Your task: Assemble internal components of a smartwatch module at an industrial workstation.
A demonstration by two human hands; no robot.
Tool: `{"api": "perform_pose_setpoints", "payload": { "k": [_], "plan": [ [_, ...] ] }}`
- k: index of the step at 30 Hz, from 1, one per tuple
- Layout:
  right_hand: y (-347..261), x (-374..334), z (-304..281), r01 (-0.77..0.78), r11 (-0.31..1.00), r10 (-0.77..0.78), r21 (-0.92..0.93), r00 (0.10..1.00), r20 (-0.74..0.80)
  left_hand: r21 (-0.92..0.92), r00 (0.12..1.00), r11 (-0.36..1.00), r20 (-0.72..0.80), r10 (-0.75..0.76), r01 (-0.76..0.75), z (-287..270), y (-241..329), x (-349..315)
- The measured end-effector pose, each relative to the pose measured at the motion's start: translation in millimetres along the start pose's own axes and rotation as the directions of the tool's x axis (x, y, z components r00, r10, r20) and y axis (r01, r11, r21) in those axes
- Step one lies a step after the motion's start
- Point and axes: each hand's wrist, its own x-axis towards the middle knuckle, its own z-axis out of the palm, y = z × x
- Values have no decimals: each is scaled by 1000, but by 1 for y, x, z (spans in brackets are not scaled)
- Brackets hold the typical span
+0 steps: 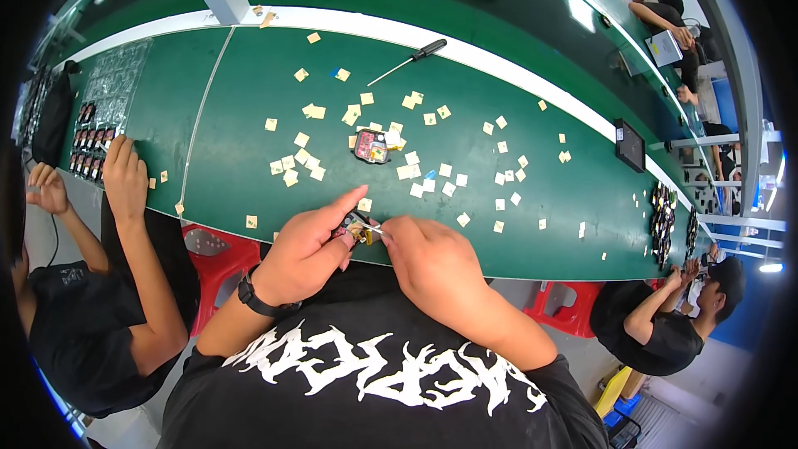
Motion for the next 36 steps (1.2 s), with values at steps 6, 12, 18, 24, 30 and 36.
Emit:
{"api": "perform_pose_setpoints", "payload": {
  "k": [6, 12, 18, 24, 30, 36],
  "plan": [
    [0, 0, -1, -10, 999, 12, -49, 999, 39, 19, 999, 999, 13, -34, 33, -1, 4, 2],
    [0, 1, -2, -4, 999, 5, -39, 999, 38, -37, 995, 996, 46, -84, 86, -4, 6, 2],
    [6, 5, -1, 23, 998, -26, 63, 999, 48, -177, 994, 981, 85, -65, 79, -11, -1, 1],
    [16, -3, 13, -373, 634, 297, 677, 926, 232, -384, 980, 902, 113, -164, 196, -13, 3, 1],
    [10, 0, 16, -397, 451, 326, 800, 907, 267, -210, 991, 969, 67, -118, 130, -9, 0, 1],
    [8, 7, 12, -556, 403, 426, 727, 817, 388, -31, 998, 999, -36, -43, 41, 1, 5, -1]
  ]
}}
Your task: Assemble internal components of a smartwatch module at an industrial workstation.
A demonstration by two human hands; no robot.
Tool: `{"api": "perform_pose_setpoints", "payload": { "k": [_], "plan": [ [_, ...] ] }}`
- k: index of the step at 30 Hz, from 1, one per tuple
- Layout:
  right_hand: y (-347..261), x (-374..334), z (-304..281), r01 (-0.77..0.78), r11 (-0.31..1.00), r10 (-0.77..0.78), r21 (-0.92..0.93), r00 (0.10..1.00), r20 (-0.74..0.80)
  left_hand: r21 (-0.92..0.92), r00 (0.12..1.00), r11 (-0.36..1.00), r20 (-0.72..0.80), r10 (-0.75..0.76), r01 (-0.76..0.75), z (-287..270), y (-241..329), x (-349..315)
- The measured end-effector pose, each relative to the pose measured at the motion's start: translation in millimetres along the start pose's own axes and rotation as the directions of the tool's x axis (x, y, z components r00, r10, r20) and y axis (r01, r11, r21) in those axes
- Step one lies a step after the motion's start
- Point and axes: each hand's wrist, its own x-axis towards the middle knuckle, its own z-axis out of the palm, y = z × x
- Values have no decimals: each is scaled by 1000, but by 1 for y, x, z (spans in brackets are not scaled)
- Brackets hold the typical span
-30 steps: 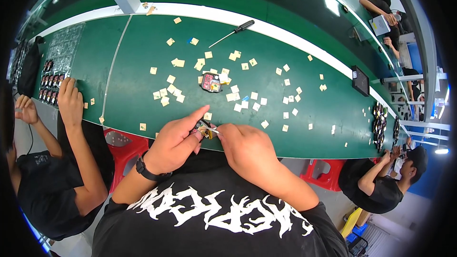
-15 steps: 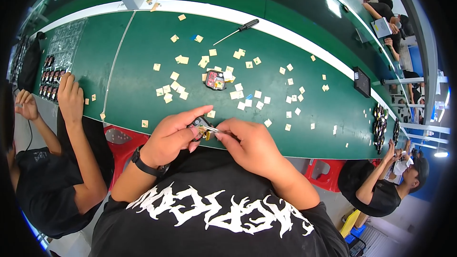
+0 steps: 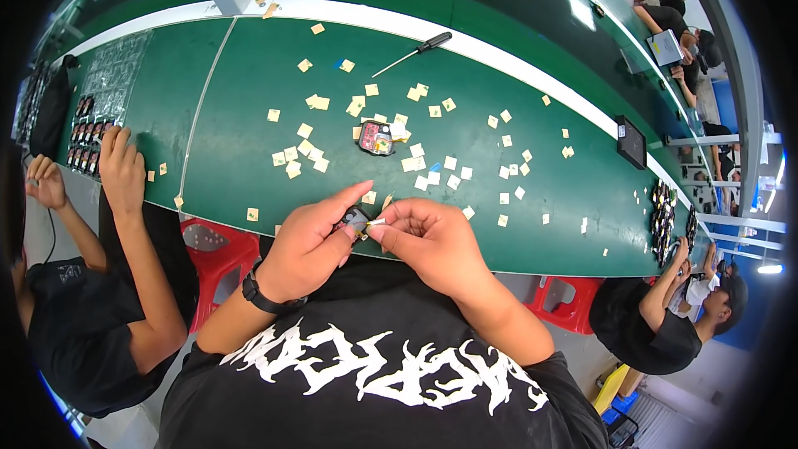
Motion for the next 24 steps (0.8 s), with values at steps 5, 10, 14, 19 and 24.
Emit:
{"api": "perform_pose_setpoints", "payload": {
  "k": [5, 10, 14, 19, 24],
  "plan": [
    [3, -4, 5, 151, 987, -154, -46, 986, -70, 15, 999, 999, -9, 44, -43, 2, 0, -1],
    [-10, -7, 6, 279, 856, -332, -436, 942, -48, 44, 999, 998, 2, 47, -47, 2, -2, 0],
    [-11, -6, 6, 331, 801, -383, -498, 924, -3, 101, 996, 991, 1, 92, -91, 4, 0, 1],
    [-9, -2, 2, 332, 825, -355, -457, 934, 37, 157, 989, 977, 43, 139, -144, 3, -3, 2],
    [1, 7, 2, 296, 895, -309, -333, 951, 13, 210, 971, 949, 8, 241, -237, 6, -16, 2]
  ]
}}
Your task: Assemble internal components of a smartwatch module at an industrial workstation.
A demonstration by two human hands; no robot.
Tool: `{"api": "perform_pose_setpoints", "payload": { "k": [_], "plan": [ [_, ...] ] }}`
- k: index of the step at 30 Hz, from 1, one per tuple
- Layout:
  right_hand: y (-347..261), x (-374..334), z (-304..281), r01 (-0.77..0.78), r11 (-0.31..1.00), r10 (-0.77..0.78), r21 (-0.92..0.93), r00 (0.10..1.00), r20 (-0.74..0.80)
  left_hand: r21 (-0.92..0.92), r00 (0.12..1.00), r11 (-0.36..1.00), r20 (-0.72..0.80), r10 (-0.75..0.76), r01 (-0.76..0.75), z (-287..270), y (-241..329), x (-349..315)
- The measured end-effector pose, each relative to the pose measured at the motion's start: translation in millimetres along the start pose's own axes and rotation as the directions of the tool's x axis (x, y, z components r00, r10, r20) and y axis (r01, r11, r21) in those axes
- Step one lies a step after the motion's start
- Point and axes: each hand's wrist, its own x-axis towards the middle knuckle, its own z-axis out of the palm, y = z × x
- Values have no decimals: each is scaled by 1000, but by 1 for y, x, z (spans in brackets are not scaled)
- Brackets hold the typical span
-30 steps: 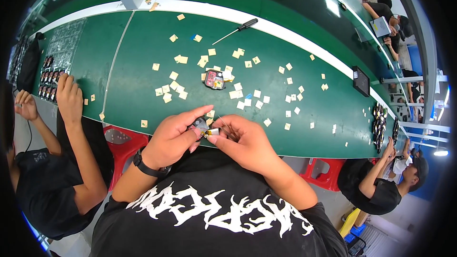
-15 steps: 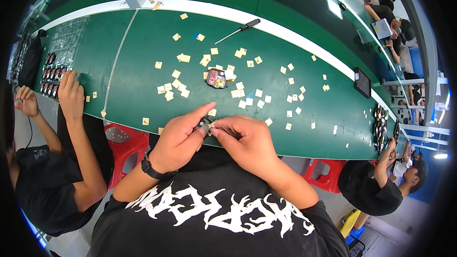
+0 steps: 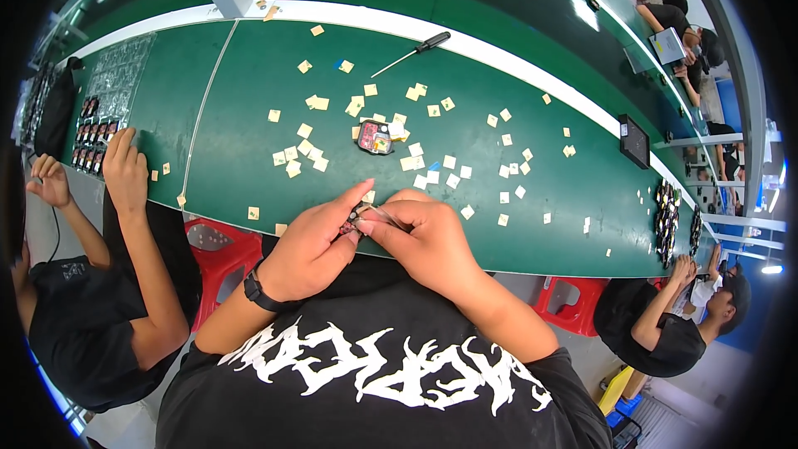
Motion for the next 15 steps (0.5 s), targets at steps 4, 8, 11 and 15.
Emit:
{"api": "perform_pose_setpoints", "payload": {
  "k": [4, 8, 11, 15],
  "plan": [
    [-1, 2, 2, -144, 987, 145, 70, 989, -16, -107, 982, 979, 103, -160, 171, -11, 11, 2],
    [-2, 3, 2, -136, 974, 144, 181, 989, -31, -201, 977, 958, 114, -182, 202, -11, 8, 1],
    [4, 2, 2, 22, 1000, -21, 15, 995, -94, -219, 983, 960, 91, -157, 174, -9, 5, 1],
    [-5, 2, 2, 93, 989, -103, -113, 991, -89, -197, 990, 971, 64, -125, 136, -7, 2, -1]
  ]
}}
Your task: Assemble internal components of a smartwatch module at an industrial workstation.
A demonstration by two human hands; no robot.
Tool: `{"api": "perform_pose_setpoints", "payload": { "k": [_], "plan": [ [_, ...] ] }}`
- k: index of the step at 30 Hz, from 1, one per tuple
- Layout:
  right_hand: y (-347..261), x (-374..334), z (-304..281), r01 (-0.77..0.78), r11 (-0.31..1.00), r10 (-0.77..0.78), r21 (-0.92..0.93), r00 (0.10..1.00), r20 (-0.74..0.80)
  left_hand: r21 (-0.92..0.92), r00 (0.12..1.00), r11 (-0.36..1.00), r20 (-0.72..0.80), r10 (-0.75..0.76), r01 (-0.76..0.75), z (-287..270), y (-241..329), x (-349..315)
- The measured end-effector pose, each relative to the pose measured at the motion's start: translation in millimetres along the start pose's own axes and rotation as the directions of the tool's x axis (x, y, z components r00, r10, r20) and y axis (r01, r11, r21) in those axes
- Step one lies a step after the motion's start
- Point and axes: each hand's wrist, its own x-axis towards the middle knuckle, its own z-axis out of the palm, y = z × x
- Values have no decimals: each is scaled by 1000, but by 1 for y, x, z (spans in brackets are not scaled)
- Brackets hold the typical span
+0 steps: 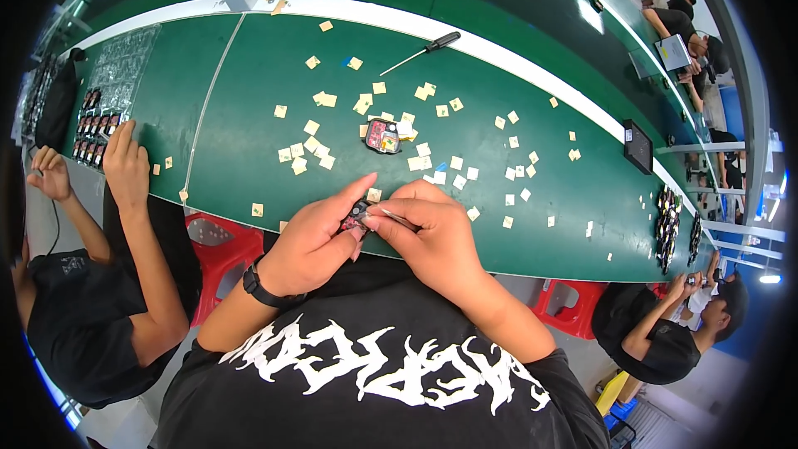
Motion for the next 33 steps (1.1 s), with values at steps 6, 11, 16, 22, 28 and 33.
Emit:
{"api": "perform_pose_setpoints", "payload": {
  "k": [6, 11, 16, 22, 28, 33],
  "plan": [
    [-3, -1, 0, -13, 997, 13, -80, 1000, 2, 18, 1000, 1000, 13, -14, 14, 0, 3, 1],
    [0, -2, 3, -95, 995, 94, 16, 994, 54, 54, 1000, 999, -3, 3, -3, 2, 1, -2],
    [1, -2, 4, -103, 994, 102, 48, 995, 19, 33, 1000, 999, 11, 6, -7, 0, 2, -2],
    [6, 10, 0, -297, 949, 295, 110, 955, 29, 29, 997, 999, 66, 42, -44, -5, 2, -4],
    [-2, 21, -6, -381, 920, 359, 95, 914, 187, -32, 988, 999, 154, -5, 10, -14, 10, 1],
    [6, 13, -4, -310, 940, 282, 139, 940, 193, -206, 989, 968, 2, -146, 144, -2, 3, -1]
  ]
}}
